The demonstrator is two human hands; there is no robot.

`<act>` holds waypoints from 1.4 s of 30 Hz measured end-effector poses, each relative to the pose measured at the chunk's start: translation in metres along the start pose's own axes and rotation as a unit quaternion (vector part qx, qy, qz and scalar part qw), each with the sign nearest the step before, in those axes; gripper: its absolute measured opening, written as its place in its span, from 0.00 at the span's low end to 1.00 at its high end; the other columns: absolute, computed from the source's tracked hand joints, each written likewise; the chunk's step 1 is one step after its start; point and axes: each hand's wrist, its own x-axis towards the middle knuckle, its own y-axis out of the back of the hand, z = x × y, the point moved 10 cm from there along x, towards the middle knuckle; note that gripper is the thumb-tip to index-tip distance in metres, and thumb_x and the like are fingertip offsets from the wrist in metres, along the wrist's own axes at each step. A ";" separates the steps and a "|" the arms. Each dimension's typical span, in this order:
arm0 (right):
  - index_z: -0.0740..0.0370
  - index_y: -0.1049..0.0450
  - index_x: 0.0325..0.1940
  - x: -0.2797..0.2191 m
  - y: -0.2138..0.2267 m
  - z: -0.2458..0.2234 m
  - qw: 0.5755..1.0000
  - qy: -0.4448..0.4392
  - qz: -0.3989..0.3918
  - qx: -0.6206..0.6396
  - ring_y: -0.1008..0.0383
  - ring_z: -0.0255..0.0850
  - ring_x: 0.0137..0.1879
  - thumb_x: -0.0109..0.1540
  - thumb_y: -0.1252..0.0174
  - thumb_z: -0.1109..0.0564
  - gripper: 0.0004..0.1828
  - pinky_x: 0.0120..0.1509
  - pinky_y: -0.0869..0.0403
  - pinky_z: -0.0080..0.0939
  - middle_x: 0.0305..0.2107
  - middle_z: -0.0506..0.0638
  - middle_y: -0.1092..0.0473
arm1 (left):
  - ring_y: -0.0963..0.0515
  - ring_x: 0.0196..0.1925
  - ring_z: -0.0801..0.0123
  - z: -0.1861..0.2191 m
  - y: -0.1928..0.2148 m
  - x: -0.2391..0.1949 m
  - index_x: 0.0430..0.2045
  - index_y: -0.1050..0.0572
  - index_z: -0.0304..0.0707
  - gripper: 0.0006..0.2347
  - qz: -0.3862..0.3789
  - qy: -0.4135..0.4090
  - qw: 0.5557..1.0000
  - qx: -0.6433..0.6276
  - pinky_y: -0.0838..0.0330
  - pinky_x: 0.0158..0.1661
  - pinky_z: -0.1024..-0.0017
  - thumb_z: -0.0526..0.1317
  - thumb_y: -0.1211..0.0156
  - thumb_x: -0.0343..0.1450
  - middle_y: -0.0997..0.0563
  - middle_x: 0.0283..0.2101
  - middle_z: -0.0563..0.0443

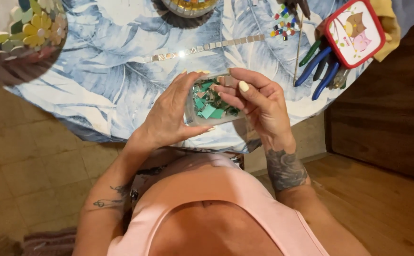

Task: The person uses pliers to cut a small piece of material, then places it into a container. They repeatedly pick up small green and silver tiles from the container and arrange them in a line on the table.

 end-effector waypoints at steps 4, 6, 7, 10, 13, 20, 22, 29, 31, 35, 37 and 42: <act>0.77 0.39 0.46 -0.001 0.001 0.000 1.000 -0.004 0.001 0.010 0.31 0.55 0.45 0.54 0.52 0.66 0.17 0.50 0.29 0.46 0.39 0.73 0.36 | 0.36 0.52 0.43 -0.001 0.000 0.002 0.50 0.47 0.25 0.36 -0.001 0.008 1.000 -0.003 0.52 0.57 0.52 0.38 0.31 0.52 0.35 0.48 0.30; 0.77 0.39 0.46 -0.002 0.002 0.002 1.000 -0.003 -0.003 0.002 0.31 0.55 0.45 0.54 0.52 0.65 0.17 0.49 0.29 0.45 0.39 0.72 0.36 | 0.37 0.53 0.44 -0.002 0.000 0.002 0.50 0.48 0.26 0.36 0.002 0.010 1.000 -0.001 0.52 0.57 0.52 0.38 0.31 0.52 0.36 0.48 0.31; 0.77 0.39 0.46 -0.004 -0.001 0.000 1.000 -0.004 -0.002 0.002 0.31 0.55 0.45 0.54 0.52 0.65 0.17 0.49 0.29 0.45 0.39 0.72 0.36 | 0.37 0.53 0.44 -0.001 0.000 0.002 0.50 0.48 0.26 0.36 0.002 0.011 1.000 -0.001 0.52 0.57 0.52 0.38 0.31 0.52 0.36 0.48 0.31; 0.75 0.37 0.45 -0.014 -0.017 -0.020 0.990 0.050 -0.053 -0.124 0.30 0.51 0.44 0.56 0.54 0.62 0.15 0.49 0.27 0.47 0.38 0.66 0.34 | 0.37 0.53 0.44 -0.004 -0.002 0.001 0.50 0.48 0.26 0.37 -0.002 0.021 1.000 -0.003 0.52 0.57 0.52 0.37 0.30 0.51 0.35 0.48 0.32; 0.72 0.33 0.44 -0.034 -0.036 -0.053 0.827 0.212 -0.096 -0.512 0.29 0.54 0.41 0.55 0.55 0.70 0.13 0.43 0.27 0.48 0.37 0.65 0.32 | 0.37 0.53 0.44 -0.007 -0.003 -0.001 0.50 0.47 0.26 0.37 0.002 0.018 1.000 0.004 0.51 0.56 0.53 0.39 0.30 0.51 0.35 0.48 0.32; 0.66 0.28 0.31 -0.037 -0.033 -0.058 0.654 0.339 0.020 -0.676 0.47 0.55 0.56 0.55 0.47 0.67 0.03 0.57 0.43 0.47 0.48 0.62 0.42 | 0.34 0.51 0.45 -0.002 -0.002 0.000 0.49 0.45 0.27 0.37 0.025 0.003 1.000 0.016 0.49 0.56 0.54 0.40 0.28 0.51 0.34 0.46 0.33; 0.65 0.27 0.30 -0.037 -0.041 -0.050 0.643 0.350 0.024 -0.681 0.51 0.56 0.59 0.56 0.45 0.63 0.03 0.63 0.49 0.52 0.49 0.63 0.45 | 0.34 0.51 0.45 -0.001 -0.002 0.000 0.49 0.45 0.27 0.36 0.036 -0.005 0.999 0.017 0.48 0.55 0.54 0.41 0.28 0.51 0.33 0.45 0.33; 0.59 0.29 0.37 -0.034 -0.046 -0.049 0.591 0.356 0.061 -0.722 0.49 0.59 0.60 0.59 0.48 0.53 0.08 0.59 0.44 0.62 0.51 0.56 0.46 | 0.33 0.52 0.51 0.015 -0.004 0.003 0.49 0.47 0.25 0.40 0.039 -0.044 0.993 0.099 0.43 0.57 0.57 0.45 0.24 0.52 0.35 0.50 0.37; 0.60 0.29 0.36 -0.034 -0.045 -0.051 0.597 0.358 0.063 -0.716 0.49 0.58 0.59 0.59 0.48 0.54 0.08 0.58 0.43 0.62 0.50 0.56 0.46 | 0.33 0.53 0.51 0.017 -0.003 0.004 0.49 0.47 0.25 0.39 0.040 -0.048 0.993 0.102 0.43 0.57 0.57 0.44 0.24 0.53 0.35 0.50 0.37; 0.60 0.31 0.40 -0.028 -0.035 -0.040 0.584 0.328 0.070 -0.740 0.53 0.57 0.61 0.59 0.48 0.52 0.11 0.59 0.46 0.66 0.53 0.56 0.49 | 0.33 0.52 0.50 0.019 -0.005 0.004 0.50 0.48 0.24 0.39 0.026 -0.047 0.993 0.104 0.45 0.58 0.55 0.42 0.24 0.53 0.35 0.50 0.35; 0.58 0.32 0.43 -0.022 -0.029 -0.032 0.565 0.303 0.079 -0.764 0.58 0.56 0.63 0.59 0.48 0.50 0.13 0.60 0.48 0.70 0.55 0.55 0.51 | 0.33 0.51 0.50 0.019 -0.007 0.004 0.50 0.49 0.25 0.40 0.020 -0.052 0.993 0.100 0.45 0.58 0.54 0.41 0.24 0.53 0.35 0.50 0.35; 0.57 0.34 0.44 -0.019 -0.043 -0.014 0.651 0.248 -0.006 -0.717 0.69 0.57 0.66 0.60 0.54 0.52 0.12 0.56 0.54 0.78 0.57 0.55 0.55 | 0.35 0.54 0.50 0.020 -0.006 0.004 0.51 0.49 0.26 0.37 0.013 -0.051 0.996 0.067 0.47 0.59 0.54 0.37 0.26 0.55 0.37 0.52 0.37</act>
